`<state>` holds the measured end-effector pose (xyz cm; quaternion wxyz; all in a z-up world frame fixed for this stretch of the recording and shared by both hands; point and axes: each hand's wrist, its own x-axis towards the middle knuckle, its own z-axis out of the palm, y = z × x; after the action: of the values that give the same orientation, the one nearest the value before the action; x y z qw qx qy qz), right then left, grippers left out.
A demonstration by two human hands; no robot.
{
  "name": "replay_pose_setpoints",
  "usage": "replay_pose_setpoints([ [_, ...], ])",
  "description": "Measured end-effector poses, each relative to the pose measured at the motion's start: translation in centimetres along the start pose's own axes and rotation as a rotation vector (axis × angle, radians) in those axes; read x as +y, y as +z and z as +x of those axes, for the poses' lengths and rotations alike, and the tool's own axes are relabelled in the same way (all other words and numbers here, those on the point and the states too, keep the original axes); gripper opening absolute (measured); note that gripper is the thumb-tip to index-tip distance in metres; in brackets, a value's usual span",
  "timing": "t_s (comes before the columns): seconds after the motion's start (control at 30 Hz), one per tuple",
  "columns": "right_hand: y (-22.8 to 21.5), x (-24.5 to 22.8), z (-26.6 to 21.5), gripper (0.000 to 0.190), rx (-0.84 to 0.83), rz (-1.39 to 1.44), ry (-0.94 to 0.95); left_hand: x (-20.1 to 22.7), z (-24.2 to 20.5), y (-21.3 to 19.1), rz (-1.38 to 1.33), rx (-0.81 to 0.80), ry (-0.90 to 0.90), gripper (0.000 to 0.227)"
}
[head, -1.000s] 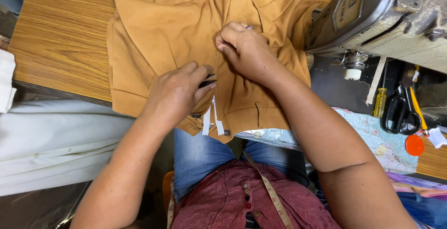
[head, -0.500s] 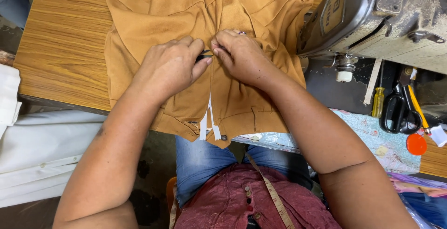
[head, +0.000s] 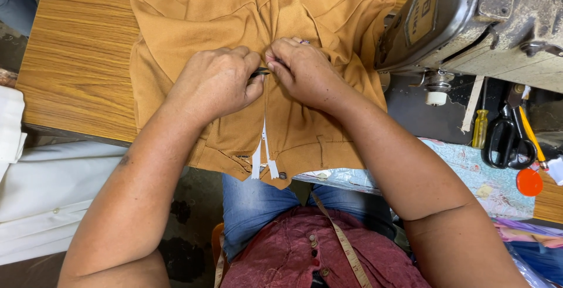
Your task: Removing stitches from the waistband and zipper area of a pair of brown pants using a small tool.
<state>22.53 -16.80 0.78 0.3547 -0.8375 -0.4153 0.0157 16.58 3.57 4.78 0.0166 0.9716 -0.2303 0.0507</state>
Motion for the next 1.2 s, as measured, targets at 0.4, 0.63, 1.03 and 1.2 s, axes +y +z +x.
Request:
replay_pose_setpoints([
  [0.4, 0.1, 0.1, 0.1, 0.008, 0.0, 0.015, -0.029, 0.0, 0.2, 0.0, 0.018, 0.043, 0.044, 0.023],
  [0.63, -0.3, -0.8, -0.2, 0.006, 0.135, 0.118, 0.073, -0.5, -1.0, -0.8, -0.22, 0.015, -0.123, 0.028],
  [1.03, -0.4, -1.2, 0.1, 0.013, 0.0, 0.05, 0.154, 2.1, -5.9, -0.8, -0.348, 0.009, -0.382, 0.048],
  [1.2, 0.7, 0.0, -0.4, 0.014, 0.074, -0.059, -0.065, 5.5, -11.4, -1.1, -0.316, 0.297, -0.032, 0.035],
])
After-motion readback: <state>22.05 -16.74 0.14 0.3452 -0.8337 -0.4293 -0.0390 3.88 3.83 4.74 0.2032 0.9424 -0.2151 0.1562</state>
